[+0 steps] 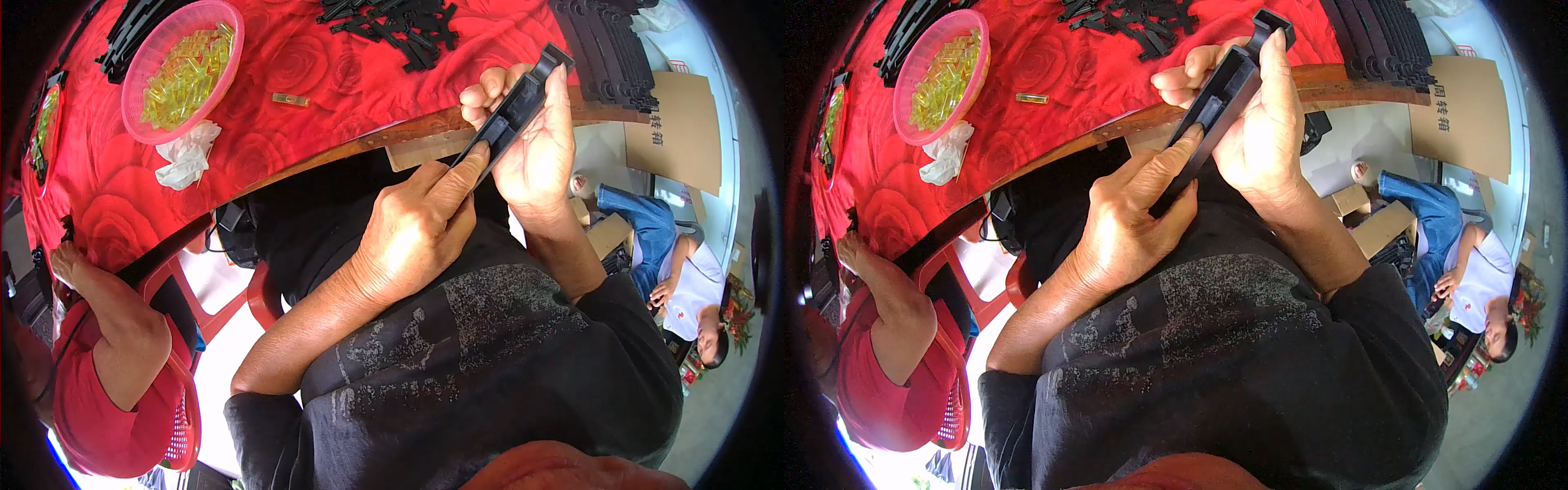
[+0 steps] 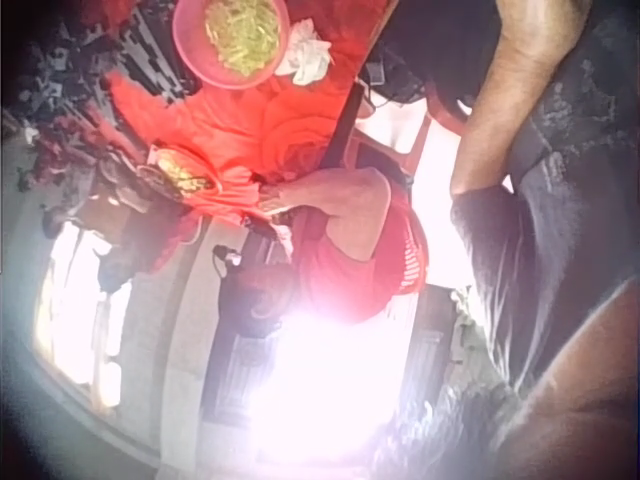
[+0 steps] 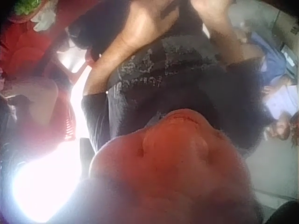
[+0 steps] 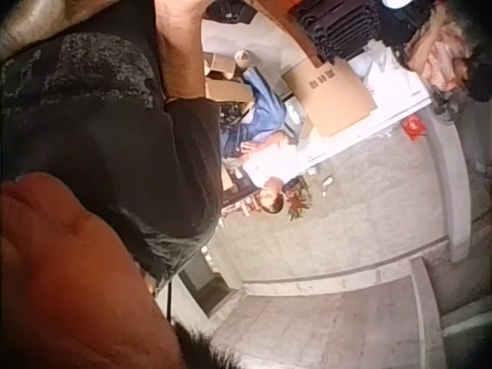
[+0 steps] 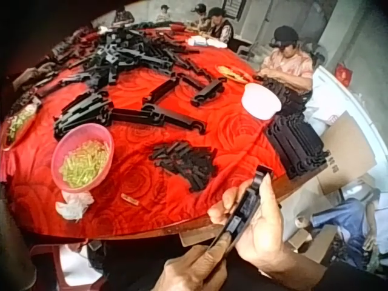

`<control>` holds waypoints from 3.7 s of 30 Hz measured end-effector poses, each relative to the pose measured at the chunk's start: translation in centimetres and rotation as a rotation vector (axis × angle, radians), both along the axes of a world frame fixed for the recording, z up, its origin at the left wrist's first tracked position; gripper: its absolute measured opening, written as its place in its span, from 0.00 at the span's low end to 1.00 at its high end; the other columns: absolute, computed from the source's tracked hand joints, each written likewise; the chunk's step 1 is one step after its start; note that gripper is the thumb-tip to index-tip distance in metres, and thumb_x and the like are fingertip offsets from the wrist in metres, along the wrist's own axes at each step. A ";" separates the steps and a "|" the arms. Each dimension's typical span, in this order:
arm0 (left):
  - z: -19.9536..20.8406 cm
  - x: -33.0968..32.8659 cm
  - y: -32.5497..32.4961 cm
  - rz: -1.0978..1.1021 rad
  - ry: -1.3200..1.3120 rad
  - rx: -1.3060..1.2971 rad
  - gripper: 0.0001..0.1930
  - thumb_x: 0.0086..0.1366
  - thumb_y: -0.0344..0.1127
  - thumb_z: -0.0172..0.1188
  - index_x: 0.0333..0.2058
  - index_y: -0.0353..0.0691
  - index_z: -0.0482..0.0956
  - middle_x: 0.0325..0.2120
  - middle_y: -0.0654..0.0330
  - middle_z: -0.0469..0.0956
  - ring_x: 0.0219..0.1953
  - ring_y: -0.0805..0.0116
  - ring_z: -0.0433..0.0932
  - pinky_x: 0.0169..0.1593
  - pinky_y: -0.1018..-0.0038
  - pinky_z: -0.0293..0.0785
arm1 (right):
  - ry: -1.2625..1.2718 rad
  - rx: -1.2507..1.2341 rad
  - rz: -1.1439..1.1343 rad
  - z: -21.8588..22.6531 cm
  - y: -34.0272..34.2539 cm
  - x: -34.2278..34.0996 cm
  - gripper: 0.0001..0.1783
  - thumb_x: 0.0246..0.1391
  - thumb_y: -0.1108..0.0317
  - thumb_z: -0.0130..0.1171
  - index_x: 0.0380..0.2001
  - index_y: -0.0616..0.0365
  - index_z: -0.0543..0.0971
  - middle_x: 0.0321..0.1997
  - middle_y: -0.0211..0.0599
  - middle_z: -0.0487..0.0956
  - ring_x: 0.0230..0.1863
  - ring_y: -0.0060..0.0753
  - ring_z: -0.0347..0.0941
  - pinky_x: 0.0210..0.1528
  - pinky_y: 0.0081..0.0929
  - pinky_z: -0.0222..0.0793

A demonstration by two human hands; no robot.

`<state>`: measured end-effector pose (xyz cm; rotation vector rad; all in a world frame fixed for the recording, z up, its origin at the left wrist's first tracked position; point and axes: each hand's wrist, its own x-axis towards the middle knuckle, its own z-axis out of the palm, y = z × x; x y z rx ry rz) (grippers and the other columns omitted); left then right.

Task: The person takes a yellow level vial from a bowl, inserts it into a black plastic frame, and presses it into place by hand.

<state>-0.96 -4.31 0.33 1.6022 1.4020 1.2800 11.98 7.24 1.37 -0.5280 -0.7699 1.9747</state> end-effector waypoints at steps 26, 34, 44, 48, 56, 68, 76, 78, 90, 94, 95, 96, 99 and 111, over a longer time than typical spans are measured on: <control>0.7 -0.6 1.0 0.123 -0.358 -0.151 0.21 0.60 0.27 0.63 0.51 0.36 0.69 0.35 0.54 0.79 0.33 0.65 0.81 0.38 0.72 0.75 | 0.028 0.050 -0.031 -0.5 2.0 -0.4 0.29 0.69 0.41 0.34 0.39 0.56 0.71 0.37 0.45 0.78 0.43 0.50 0.80 0.50 0.45 0.77; 0.5 -0.3 3.6 -0.033 -0.556 -0.389 0.10 0.66 0.30 0.54 0.41 0.28 0.76 0.24 0.54 0.79 0.29 0.71 0.79 0.35 0.73 0.75 | 0.024 0.129 -0.008 -0.3 1.4 -0.4 0.28 0.69 0.41 0.33 0.40 0.55 0.71 0.39 0.45 0.77 0.44 0.50 0.79 0.52 0.48 0.76; 1.4 -0.4 4.6 -0.139 -0.510 -0.498 0.16 0.74 0.39 0.47 0.39 0.30 0.76 0.24 0.65 0.76 0.28 0.80 0.71 0.31 0.81 0.65 | -0.060 0.187 0.034 0.8 0.8 -0.5 0.31 0.69 0.40 0.26 0.36 0.56 0.68 0.40 0.42 0.74 0.47 0.46 0.77 0.53 0.43 0.71; 1.8 -0.5 4.8 -0.122 -0.485 -0.509 0.15 0.74 0.39 0.48 0.40 0.31 0.76 0.23 0.65 0.75 0.27 0.81 0.70 0.30 0.81 0.64 | -0.131 0.238 0.075 0.7 0.8 -0.2 0.32 0.69 0.40 0.25 0.36 0.57 0.68 0.39 0.45 0.74 0.47 0.49 0.77 0.53 0.44 0.71; 2.2 -0.2 5.1 -0.104 -0.645 -0.495 0.13 0.69 0.32 0.51 0.39 0.25 0.76 0.22 0.58 0.77 0.25 0.74 0.77 0.30 0.77 0.74 | -0.326 0.222 0.050 1.5 0.0 -0.2 0.33 0.69 0.39 0.23 0.37 0.57 0.67 0.36 0.44 0.74 0.46 0.48 0.78 0.55 0.46 0.70; 1.3 0.0 4.4 -0.140 -0.749 -0.562 0.13 0.73 0.34 0.50 0.39 0.28 0.77 0.27 0.64 0.76 0.30 0.77 0.73 0.35 0.80 0.69 | -0.287 0.176 0.087 1.7 -0.7 -0.9 0.31 0.68 0.38 0.22 0.34 0.54 0.63 0.30 0.39 0.72 0.42 0.47 0.79 0.62 0.52 0.62; 0.9 -0.5 5.3 -0.178 -0.788 -0.652 0.13 0.72 0.35 0.51 0.38 0.29 0.77 0.25 0.64 0.76 0.29 0.78 0.73 0.35 0.81 0.68 | -0.293 0.040 0.065 0.8 -0.1 -0.7 0.31 0.69 0.40 0.23 0.37 0.56 0.65 0.32 0.42 0.74 0.45 0.51 0.79 0.54 0.45 0.71; 0.5 -0.5 5.3 -0.185 -0.728 -0.645 0.12 0.72 0.35 0.51 0.40 0.29 0.76 0.26 0.63 0.77 0.31 0.78 0.74 0.37 0.80 0.68 | -0.244 0.048 0.088 0.1 0.4 -0.3 0.31 0.69 0.40 0.24 0.37 0.56 0.66 0.33 0.43 0.74 0.48 0.53 0.78 0.50 0.45 0.73; -1.0 -0.5 4.6 -0.190 -0.743 -0.533 0.09 0.68 0.27 0.48 0.43 0.28 0.74 0.31 0.59 0.78 0.32 0.74 0.76 0.38 0.77 0.74 | -0.147 0.045 0.075 -1.2 2.0 0.5 0.32 0.70 0.40 0.26 0.35 0.57 0.69 0.35 0.43 0.75 0.50 0.55 0.77 0.51 0.46 0.74; -1.2 -0.4 4.4 -0.200 -0.734 -0.542 0.10 0.69 0.28 0.48 0.43 0.28 0.74 0.30 0.58 0.78 0.32 0.73 0.76 0.39 0.76 0.74 | -0.109 0.003 0.062 -0.8 1.8 0.4 0.32 0.70 0.42 0.25 0.34 0.58 0.69 0.35 0.44 0.76 0.49 0.55 0.77 0.54 0.46 0.71; -1.2 -0.3 4.3 -0.200 -0.746 -0.541 0.10 0.69 0.28 0.49 0.43 0.28 0.74 0.30 0.58 0.78 0.33 0.73 0.77 0.39 0.76 0.75 | -0.125 0.045 0.045 -0.9 1.9 0.4 0.32 0.70 0.43 0.25 0.34 0.58 0.69 0.34 0.44 0.76 0.49 0.55 0.77 0.56 0.47 0.69; -1.2 -0.3 4.3 -0.199 -0.757 -0.539 0.10 0.70 0.29 0.49 0.43 0.28 0.74 0.30 0.58 0.78 0.33 0.73 0.77 0.39 0.76 0.75 | -0.141 0.087 0.028 -0.8 2.0 0.4 0.32 0.71 0.43 0.24 0.33 0.58 0.69 0.34 0.44 0.76 0.48 0.55 0.77 0.58 0.48 0.67; -1.0 -0.5 4.3 -0.216 -0.719 -0.553 0.10 0.70 0.30 0.49 0.43 0.28 0.74 0.31 0.57 0.79 0.33 0.73 0.78 0.39 0.76 0.76 | -0.123 0.103 0.025 -0.6 2.1 0.5 0.32 0.71 0.44 0.24 0.31 0.58 0.69 0.33 0.44 0.76 0.47 0.54 0.77 0.59 0.49 0.65; -0.5 -0.3 4.3 -0.190 -0.696 -0.623 0.11 0.69 0.32 0.47 0.37 0.28 0.73 0.24 0.57 0.77 0.26 0.72 0.78 0.33 0.75 0.75 | -0.170 0.100 0.006 -0.1 1.5 -0.1 0.32 0.71 0.44 0.25 0.29 0.57 0.68 0.31 0.43 0.75 0.44 0.51 0.78 0.58 0.49 0.68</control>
